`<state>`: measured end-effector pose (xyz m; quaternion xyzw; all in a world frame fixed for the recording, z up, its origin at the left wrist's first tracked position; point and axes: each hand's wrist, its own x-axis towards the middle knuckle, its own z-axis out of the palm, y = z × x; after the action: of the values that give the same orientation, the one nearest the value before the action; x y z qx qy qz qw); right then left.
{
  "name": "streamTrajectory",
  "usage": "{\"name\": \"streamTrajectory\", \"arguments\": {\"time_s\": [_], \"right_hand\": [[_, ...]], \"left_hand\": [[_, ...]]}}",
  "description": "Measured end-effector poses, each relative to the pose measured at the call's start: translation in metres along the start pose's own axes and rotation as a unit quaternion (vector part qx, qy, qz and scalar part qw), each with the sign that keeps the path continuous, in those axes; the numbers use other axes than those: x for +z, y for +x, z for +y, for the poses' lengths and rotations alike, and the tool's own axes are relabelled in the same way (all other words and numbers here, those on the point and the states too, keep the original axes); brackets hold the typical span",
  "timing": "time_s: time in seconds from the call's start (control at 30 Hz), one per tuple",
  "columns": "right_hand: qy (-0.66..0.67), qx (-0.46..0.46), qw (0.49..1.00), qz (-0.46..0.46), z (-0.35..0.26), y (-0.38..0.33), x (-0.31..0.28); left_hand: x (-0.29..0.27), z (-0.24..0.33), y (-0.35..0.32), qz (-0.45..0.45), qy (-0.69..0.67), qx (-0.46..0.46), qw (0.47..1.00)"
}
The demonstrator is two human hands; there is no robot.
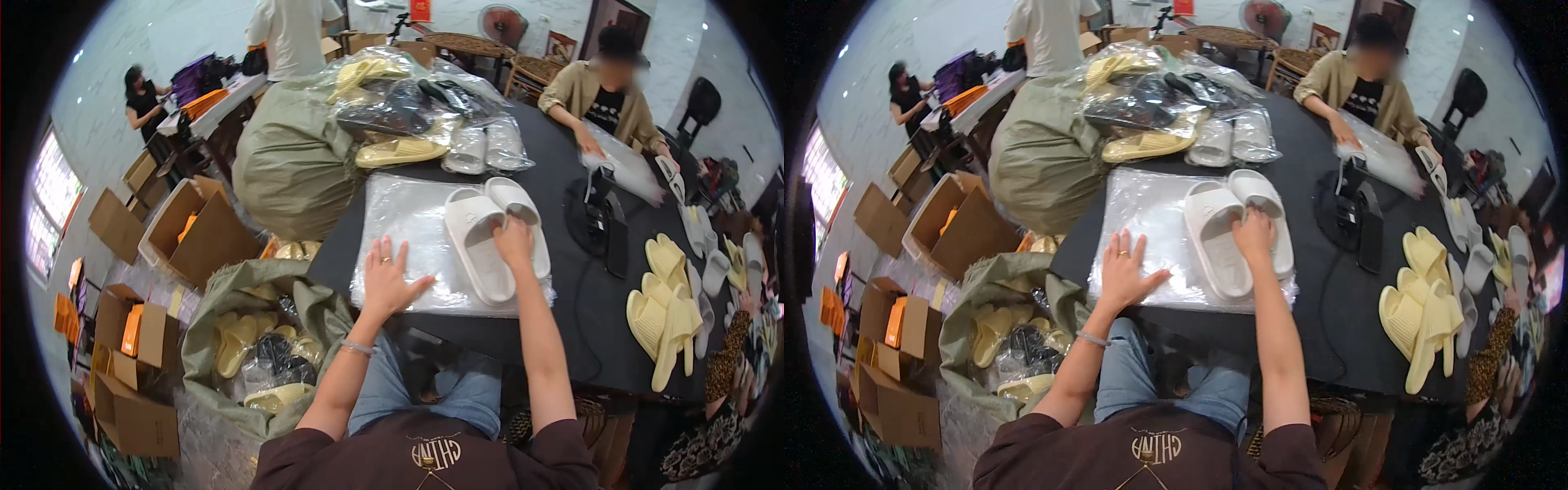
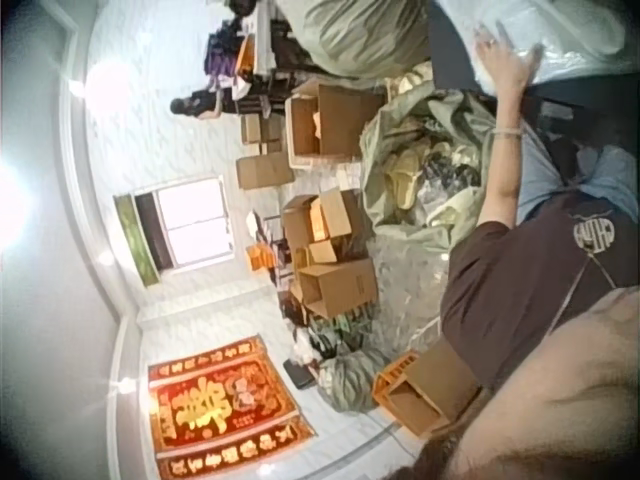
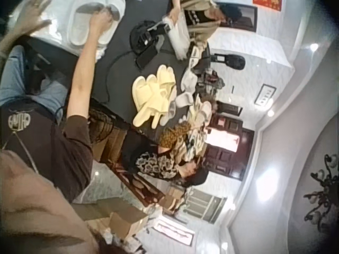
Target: The person packs pairs of yellow and white slippers into clear plastic bags. They retrieve slippers from a large green sack, place them into bags on a table, and seal them using a heat sealer. The person repeats this process for multiple pairs of slippers.
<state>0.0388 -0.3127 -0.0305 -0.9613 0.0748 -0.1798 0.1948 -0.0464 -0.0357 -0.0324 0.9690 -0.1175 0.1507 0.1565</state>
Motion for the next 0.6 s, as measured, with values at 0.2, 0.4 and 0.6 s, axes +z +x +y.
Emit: {"name": "streamTrajectory", "arguments": {"time_s": [0.2, 0.4, 0.6], "right_hand": [[-0.009, -0.009, 1.0, 0.022, 0.0043, -0.0007, 0.0115], [0.014, -0.009, 1.0, 0.022, 0.0046, -0.0061, 0.0088], [0.028, -0.014, 0.999, 0.021, 0.0062, -0.0053, 0.0078]], "left_hand": [[-0.0036, 0.0034, 0.0013, 0.022, 0.002, 0.017, 1.0], [-0.0033, 0.0059, 0.0009, 0.009, 0.029, 0.01, 0.999], [-0.0027, 0.0077, 0.0021, 0.008, 0.032, 0.009, 0.999]]}}
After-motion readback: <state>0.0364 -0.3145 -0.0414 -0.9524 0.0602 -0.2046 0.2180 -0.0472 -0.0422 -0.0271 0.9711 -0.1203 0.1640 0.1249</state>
